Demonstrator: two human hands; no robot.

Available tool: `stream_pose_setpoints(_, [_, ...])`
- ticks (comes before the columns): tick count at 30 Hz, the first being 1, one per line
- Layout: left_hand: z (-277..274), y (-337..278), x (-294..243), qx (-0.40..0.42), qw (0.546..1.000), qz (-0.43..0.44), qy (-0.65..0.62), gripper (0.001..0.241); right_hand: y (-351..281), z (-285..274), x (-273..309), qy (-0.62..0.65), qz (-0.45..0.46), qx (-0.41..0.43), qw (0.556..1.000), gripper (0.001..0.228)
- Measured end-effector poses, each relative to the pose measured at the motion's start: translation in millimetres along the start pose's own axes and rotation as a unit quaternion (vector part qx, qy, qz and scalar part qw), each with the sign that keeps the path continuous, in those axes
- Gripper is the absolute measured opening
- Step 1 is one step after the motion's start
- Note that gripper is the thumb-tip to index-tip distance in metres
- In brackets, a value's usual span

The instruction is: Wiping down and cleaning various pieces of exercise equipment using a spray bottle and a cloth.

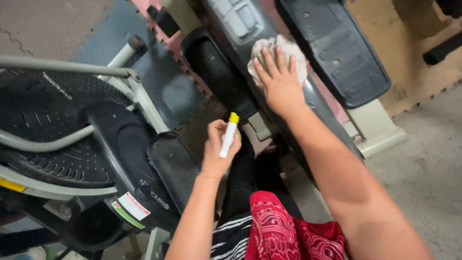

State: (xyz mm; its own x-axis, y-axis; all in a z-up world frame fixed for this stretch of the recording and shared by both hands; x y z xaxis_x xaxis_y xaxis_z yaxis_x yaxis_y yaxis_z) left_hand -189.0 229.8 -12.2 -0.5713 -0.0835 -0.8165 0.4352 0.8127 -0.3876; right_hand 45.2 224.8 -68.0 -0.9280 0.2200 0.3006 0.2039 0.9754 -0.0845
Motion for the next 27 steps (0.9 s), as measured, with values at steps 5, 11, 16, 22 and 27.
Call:
stream_pose_setpoints(5, [-14.9,-9.3,-6.5,0.028,0.999,0.029,-0.009,0.059,27.8,25.8,-1.7,-0.011,-0.023,0.017,1.000,0.059])
stream_pose_setpoints(11, [-24.6,-23.1,-7.9,0.032,0.992,0.125,0.000,0.048,-12.4,10.7,34.0,-0.171,-0.131,0.068,0.974,0.048])
stream_pose_setpoints(16, [-27.6,-36.7,-18.7,0.056,0.989,0.133,0.023,0.049,-93.7,-19.1,66.2,-0.263,-0.164,0.149,0.939,0.038])
stream_pose_setpoints(22, [-22.4,-61.3,-38.5,0.071,0.981,0.180,-0.030,0.045,-195.7,-38.1,64.9,-0.246,-0.162,0.248,0.923,0.038])
stream_pose_setpoints(27, [-10.9,-80.5,-34.2,0.020,0.978,0.206,-0.002,0.048,-262.3,-66.4,48.4,-0.050,-0.112,0.125,0.984,0.047])
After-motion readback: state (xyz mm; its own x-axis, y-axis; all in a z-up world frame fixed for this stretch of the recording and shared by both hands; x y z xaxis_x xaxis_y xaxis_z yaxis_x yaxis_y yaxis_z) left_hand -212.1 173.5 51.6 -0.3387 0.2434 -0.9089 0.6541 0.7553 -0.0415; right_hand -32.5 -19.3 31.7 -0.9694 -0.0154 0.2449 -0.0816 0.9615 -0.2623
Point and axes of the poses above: each hand's wrist, its own y-axis towards the middle knuckle, its own z-axis out of the palm, x = y × z, the point moved 5 cm from there along y, towards the middle knuckle, and after that the axes turned 3 degrees about z, right-handed, at the moved point
